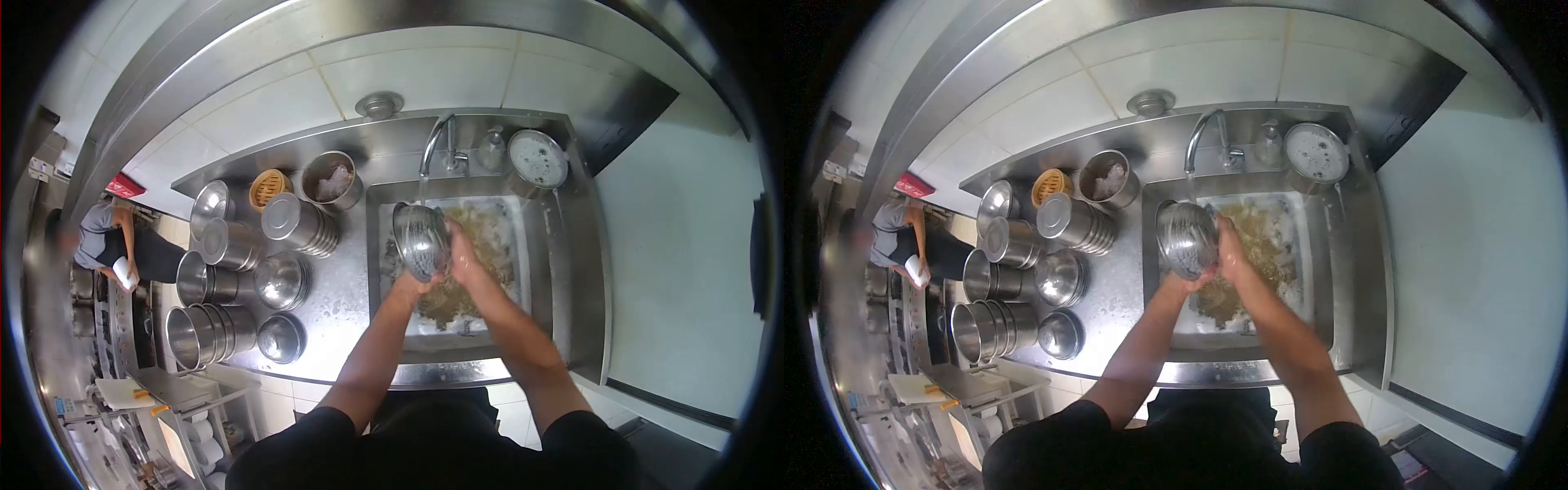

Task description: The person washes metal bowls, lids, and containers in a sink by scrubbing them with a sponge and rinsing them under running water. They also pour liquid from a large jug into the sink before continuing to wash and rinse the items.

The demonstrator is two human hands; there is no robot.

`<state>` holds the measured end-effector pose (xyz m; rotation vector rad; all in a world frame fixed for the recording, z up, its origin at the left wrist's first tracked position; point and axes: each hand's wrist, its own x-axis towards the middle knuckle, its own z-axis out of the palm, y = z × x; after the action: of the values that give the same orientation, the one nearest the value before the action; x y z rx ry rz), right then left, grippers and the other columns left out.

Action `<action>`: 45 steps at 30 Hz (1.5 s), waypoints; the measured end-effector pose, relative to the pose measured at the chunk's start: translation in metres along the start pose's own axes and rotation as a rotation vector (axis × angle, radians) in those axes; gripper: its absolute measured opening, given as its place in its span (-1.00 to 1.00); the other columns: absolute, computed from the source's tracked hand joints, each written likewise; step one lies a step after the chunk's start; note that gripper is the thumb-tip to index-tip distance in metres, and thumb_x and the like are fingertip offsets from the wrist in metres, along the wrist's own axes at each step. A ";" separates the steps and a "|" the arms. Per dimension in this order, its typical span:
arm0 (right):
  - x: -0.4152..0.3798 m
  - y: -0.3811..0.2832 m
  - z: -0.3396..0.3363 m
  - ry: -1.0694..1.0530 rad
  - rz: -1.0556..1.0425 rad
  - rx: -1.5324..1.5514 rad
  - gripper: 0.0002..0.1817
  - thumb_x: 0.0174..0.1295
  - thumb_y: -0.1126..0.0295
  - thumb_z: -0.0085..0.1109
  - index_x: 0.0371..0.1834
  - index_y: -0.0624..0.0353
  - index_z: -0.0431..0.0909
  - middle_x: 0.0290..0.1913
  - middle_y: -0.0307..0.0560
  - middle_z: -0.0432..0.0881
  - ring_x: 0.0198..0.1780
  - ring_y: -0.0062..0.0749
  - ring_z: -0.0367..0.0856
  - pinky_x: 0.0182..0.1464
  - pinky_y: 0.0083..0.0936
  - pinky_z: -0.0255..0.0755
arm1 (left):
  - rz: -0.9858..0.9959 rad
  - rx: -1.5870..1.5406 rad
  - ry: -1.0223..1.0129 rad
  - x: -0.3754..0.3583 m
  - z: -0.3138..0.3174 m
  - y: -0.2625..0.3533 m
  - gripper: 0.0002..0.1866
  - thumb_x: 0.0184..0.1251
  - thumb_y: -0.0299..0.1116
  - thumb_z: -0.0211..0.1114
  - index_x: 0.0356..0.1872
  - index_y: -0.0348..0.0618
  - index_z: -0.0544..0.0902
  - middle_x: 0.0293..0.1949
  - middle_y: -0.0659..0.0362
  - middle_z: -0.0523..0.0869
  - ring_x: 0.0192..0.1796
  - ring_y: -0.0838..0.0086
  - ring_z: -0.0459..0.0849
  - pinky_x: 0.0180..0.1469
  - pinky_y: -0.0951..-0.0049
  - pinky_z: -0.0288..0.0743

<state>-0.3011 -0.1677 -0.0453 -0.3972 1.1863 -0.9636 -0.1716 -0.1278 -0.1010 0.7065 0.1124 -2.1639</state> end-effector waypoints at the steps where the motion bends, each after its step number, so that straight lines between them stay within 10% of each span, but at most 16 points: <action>1: -0.014 0.011 -0.002 0.052 -0.051 0.000 -0.45 0.48 0.00 0.09 0.36 0.09 0.34 0.29 -0.09 0.53 0.27 -0.21 0.49 0.21 -0.08 0.37 | 0.120 0.022 0.211 0.001 0.004 0.002 -0.66 0.51 -0.07 0.18 -0.11 -0.16 0.62 -0.32 0.18 0.67 -0.46 0.38 0.57 -0.51 0.39 0.42; 4: -0.066 0.010 -0.001 0.133 -0.150 0.018 -0.44 0.50 0.05 0.11 0.42 0.09 0.28 0.28 -0.12 0.50 0.20 -0.30 0.52 0.16 -0.18 0.41 | 0.731 1.035 0.615 0.029 0.002 0.024 -0.78 0.47 -0.27 0.26 -0.12 -0.22 0.69 -0.28 0.14 0.79 -0.31 0.26 0.75 -0.26 0.21 0.61; 7: -0.043 0.029 -0.055 0.115 -0.279 -0.072 -0.39 0.54 0.15 0.09 0.53 0.13 0.16 0.39 -0.08 0.39 0.32 -0.29 0.40 0.35 -0.30 0.26 | 0.931 1.094 0.484 0.039 0.024 0.066 -0.81 0.37 -0.49 0.30 -0.05 -0.30 0.69 -0.14 0.11 0.82 -0.16 0.25 0.79 -0.07 0.23 0.62; 10: -0.060 0.014 -0.089 0.217 -0.346 -0.183 -0.46 0.53 0.22 0.12 0.46 0.17 0.23 0.29 -0.09 0.46 0.24 -0.37 0.45 0.28 -0.38 0.31 | 1.157 1.820 0.418 0.041 0.073 0.089 -0.74 0.38 -0.49 0.26 0.05 -0.32 0.66 -0.08 0.04 0.81 -0.09 0.32 0.78 -0.03 0.21 0.61; 13: -0.065 0.030 -0.131 0.222 -0.384 -0.325 -0.47 0.51 0.24 0.17 0.41 0.23 0.26 0.18 -0.08 0.52 0.15 -0.40 0.49 0.24 -0.44 0.33 | 1.060 1.573 0.516 0.032 0.111 0.086 -0.71 0.34 -0.54 0.25 0.08 -0.27 0.66 -0.13 0.00 0.78 -0.05 0.27 0.75 0.02 0.16 0.60; 15: -0.084 0.036 -0.147 0.152 -0.368 -0.382 -0.51 0.50 0.26 0.18 0.36 0.25 0.31 0.14 -0.08 0.55 0.15 -0.41 0.49 0.24 -0.44 0.33 | 0.896 1.555 0.469 0.066 0.024 0.099 -0.66 0.33 -0.54 0.28 0.12 -0.26 0.64 -0.10 0.02 0.77 -0.01 0.21 0.75 0.09 0.14 0.60; 18: -0.108 0.044 -0.161 0.153 -0.289 -0.433 -0.58 0.49 0.28 0.20 0.27 0.25 0.38 0.07 -0.11 0.57 0.08 -0.45 0.51 0.17 -0.46 0.37 | 0.375 0.137 0.414 0.043 -0.003 0.086 -0.61 0.33 -0.55 0.30 0.19 -0.28 0.61 0.06 0.06 0.74 0.11 0.20 0.71 0.19 0.18 0.59; 21: -0.118 0.058 -0.175 0.157 -0.225 -0.362 -0.66 0.48 0.31 0.21 0.18 0.22 0.43 -0.02 -0.16 0.58 -0.05 -0.51 0.54 0.04 -0.50 0.43 | 0.470 0.060 0.168 0.007 0.003 0.062 -0.60 0.39 -0.53 0.30 0.23 -0.37 0.57 0.14 0.05 0.69 0.21 0.26 0.66 0.28 0.22 0.54; 26: -0.119 0.059 -0.172 0.169 -0.287 -0.388 -0.72 0.47 0.34 0.21 0.14 0.18 0.45 -0.16 -0.23 0.60 -0.20 -0.56 0.58 -0.13 -0.53 0.48 | 0.670 1.230 0.063 0.007 0.098 0.091 -0.55 0.50 -0.43 0.22 0.38 -0.03 0.56 0.12 0.14 0.75 0.18 0.19 0.69 0.20 0.17 0.53; 29: -0.101 0.058 -0.172 0.147 -0.343 -0.450 -0.74 0.47 0.34 0.21 0.11 0.16 0.47 -0.20 -0.26 0.60 -0.21 -0.57 0.56 -0.15 -0.54 0.46 | 0.591 1.835 0.383 0.031 0.109 0.109 -0.60 0.55 -0.36 0.14 0.35 -0.02 0.57 0.12 0.12 0.75 0.14 0.16 0.74 0.20 0.12 0.56; 32: -0.083 0.067 -0.178 0.102 -0.419 -0.480 -0.77 0.47 0.34 0.21 0.08 0.15 0.49 -0.20 -0.28 0.58 -0.24 -0.61 0.51 -0.17 -0.56 0.42 | 0.640 1.676 0.596 0.021 0.084 0.116 -0.62 0.55 -0.30 0.11 0.29 -0.19 0.55 0.08 -0.03 0.75 0.12 0.08 0.75 0.05 0.06 0.64; 35: -0.098 0.056 -0.161 0.095 -0.367 -0.472 -0.79 0.47 0.34 0.20 0.06 0.14 0.50 -0.19 -0.28 0.59 -0.23 -0.61 0.48 -0.15 -0.56 0.39 | 0.292 0.401 0.495 -0.015 0.050 0.116 -0.58 0.51 -0.30 0.14 0.26 -0.35 0.49 0.07 -0.20 0.71 0.07 0.00 0.77 -0.12 0.07 0.72; 38: -0.105 0.050 -0.143 0.075 -0.306 -0.441 -0.78 0.46 0.33 0.20 0.07 0.14 0.51 -0.18 -0.27 0.60 -0.20 -0.60 0.48 -0.11 -0.54 0.39 | 0.319 0.258 0.356 -0.008 -0.008 0.093 -0.52 0.48 -0.37 0.12 0.30 -0.49 0.40 0.08 -0.32 0.67 -0.01 -0.01 0.80 -0.26 0.08 0.75; 42: -0.101 0.066 -0.150 0.046 -0.317 -0.493 -0.75 0.46 0.33 0.21 0.11 0.16 0.50 -0.14 -0.23 0.61 -0.13 -0.56 0.54 -0.04 -0.51 0.41 | 0.867 1.861 0.591 -0.041 0.022 0.042 -0.32 0.26 -0.62 0.08 0.48 -0.06 0.34 0.29 -0.22 0.58 0.30 -0.06 0.62 0.25 0.09 0.61; 45: -0.090 0.075 -0.150 0.008 -0.314 -0.473 -0.71 0.45 0.36 0.22 0.15 0.16 0.47 -0.12 -0.22 0.61 -0.15 -0.54 0.54 -0.06 -0.50 0.45 | 0.749 1.985 0.576 -0.104 0.053 0.024 -0.23 0.20 -0.63 0.11 0.50 0.17 0.36 0.43 -0.11 0.47 0.42 -0.07 0.48 0.42 0.08 0.44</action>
<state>-0.4104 -0.0219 -0.1000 -0.9805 1.3831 -0.9441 -0.1263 -0.0875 0.0011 1.8837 -1.8345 -0.6519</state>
